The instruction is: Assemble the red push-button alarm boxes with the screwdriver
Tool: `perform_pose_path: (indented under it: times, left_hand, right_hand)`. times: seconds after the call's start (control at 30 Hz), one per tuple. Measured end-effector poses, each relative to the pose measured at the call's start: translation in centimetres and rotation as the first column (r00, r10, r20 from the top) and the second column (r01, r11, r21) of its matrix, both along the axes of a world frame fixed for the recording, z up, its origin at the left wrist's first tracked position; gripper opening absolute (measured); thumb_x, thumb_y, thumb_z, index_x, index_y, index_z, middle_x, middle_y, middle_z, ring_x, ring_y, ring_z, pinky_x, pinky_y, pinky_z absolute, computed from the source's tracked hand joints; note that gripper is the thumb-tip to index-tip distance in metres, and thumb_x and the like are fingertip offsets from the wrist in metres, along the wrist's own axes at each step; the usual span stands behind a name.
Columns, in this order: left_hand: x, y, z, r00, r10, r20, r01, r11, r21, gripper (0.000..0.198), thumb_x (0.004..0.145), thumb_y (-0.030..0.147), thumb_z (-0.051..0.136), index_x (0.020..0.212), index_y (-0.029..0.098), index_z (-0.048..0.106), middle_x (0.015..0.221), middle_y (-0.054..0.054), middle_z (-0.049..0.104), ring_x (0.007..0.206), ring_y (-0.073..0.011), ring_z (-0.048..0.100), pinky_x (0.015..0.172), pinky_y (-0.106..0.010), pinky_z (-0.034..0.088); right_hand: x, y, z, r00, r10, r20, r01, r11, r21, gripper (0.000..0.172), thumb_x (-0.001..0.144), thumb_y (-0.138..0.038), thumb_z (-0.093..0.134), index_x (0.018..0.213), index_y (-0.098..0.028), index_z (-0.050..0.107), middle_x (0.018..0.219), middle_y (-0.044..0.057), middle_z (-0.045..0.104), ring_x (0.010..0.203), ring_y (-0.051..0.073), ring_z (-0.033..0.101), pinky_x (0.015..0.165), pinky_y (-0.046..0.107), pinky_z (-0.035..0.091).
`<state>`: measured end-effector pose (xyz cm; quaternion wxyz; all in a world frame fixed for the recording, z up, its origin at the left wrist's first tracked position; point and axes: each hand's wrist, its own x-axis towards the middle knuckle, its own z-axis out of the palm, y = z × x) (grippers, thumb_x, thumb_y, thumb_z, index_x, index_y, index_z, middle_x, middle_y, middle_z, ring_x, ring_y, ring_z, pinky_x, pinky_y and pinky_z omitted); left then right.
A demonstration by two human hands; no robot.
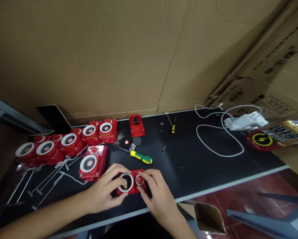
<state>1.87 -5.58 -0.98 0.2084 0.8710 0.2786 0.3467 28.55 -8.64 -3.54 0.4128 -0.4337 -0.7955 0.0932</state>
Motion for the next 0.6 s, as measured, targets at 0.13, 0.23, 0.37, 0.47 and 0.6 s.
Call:
perform_pose_path:
  times: [0.13, 0.23, 0.37, 0.47, 0.6]
  left_hand:
    - [0.2, -0.1, -0.2, 0.997, 0.07, 0.03, -0.069, 0.997, -0.016, 0.03, 0.098, 0.007, 0.077, 0.121, 0.023, 0.065, 0.125, -0.012, 0.075, 0.115, -0.0274, 0.073, 0.099, -0.039, 0.067]
    - [0.3, -0.1, -0.4, 0.995, 0.092, 0.029, -0.091, 0.996, -0.016, 0.04, 0.095, 0.005, 0.073, 0.131, 0.022, 0.063, 0.127, -0.012, 0.075, 0.116, -0.0283, 0.075, 0.101, -0.042, 0.069]
    - [0.5, 0.0, -0.7, 0.991, 0.123, -0.048, -0.122, 0.992, 0.028, 0.04, 0.098, 0.002, 0.066, 0.133, 0.021, 0.062, 0.135, -0.015, 0.075, 0.129, -0.0319, 0.076, 0.111, -0.049, 0.071]
    - [0.6, -0.1, -1.0, 0.98, 0.161, -0.121, -0.147, 0.982, 0.116, 0.038, 0.101, 0.002, 0.061, 0.135, 0.019, 0.063, 0.141, -0.019, 0.074, 0.137, -0.0361, 0.075, 0.113, -0.055, 0.073]
    - [0.6, -0.3, -1.5, 0.961, 0.19, -0.202, -0.135, 0.957, 0.256, 0.049, 0.094, -0.002, 0.059, 0.14, 0.013, 0.062, 0.153, -0.027, 0.069, 0.15, -0.0439, 0.069, 0.118, -0.065, 0.071]
  right_hand:
    - [0.5, -0.5, 0.8, 0.998, -0.045, -0.046, 0.048, 0.996, 0.076, 0.02, 0.114, -0.011, 0.065, 0.128, -0.022, 0.071, 0.094, 0.003, 0.074, 0.082, 0.015, 0.077, 0.075, 0.025, 0.069]
    - [2.2, 0.9, 2.1, 0.999, -0.047, -0.011, 0.048, 0.993, 0.107, 0.014, 0.115, -0.014, 0.067, 0.126, -0.022, 0.071, 0.092, 0.001, 0.072, 0.076, 0.012, 0.075, 0.072, 0.022, 0.067]
    - [3.7, 7.8, 4.0, 0.987, -0.056, 0.148, 0.046, 0.997, 0.066, 0.022, 0.119, -0.02, 0.058, 0.129, -0.02, 0.077, 0.118, 0.011, 0.079, 0.101, 0.018, 0.082, 0.085, 0.029, 0.071]
    - [2.9, 14.7, 4.3, 0.948, 0.01, 0.318, 0.016, 0.997, -0.08, 0.032, 0.119, -0.032, 0.067, 0.147, -0.018, 0.075, 0.148, 0.015, 0.076, 0.124, 0.024, 0.08, 0.103, 0.042, 0.073]
    - [0.8, 21.0, 4.0, 0.88, 0.147, 0.452, -0.033, 0.968, -0.249, 0.048, 0.114, -0.048, 0.078, 0.151, -0.017, 0.073, 0.149, 0.014, 0.075, 0.131, 0.026, 0.077, 0.112, 0.049, 0.07]
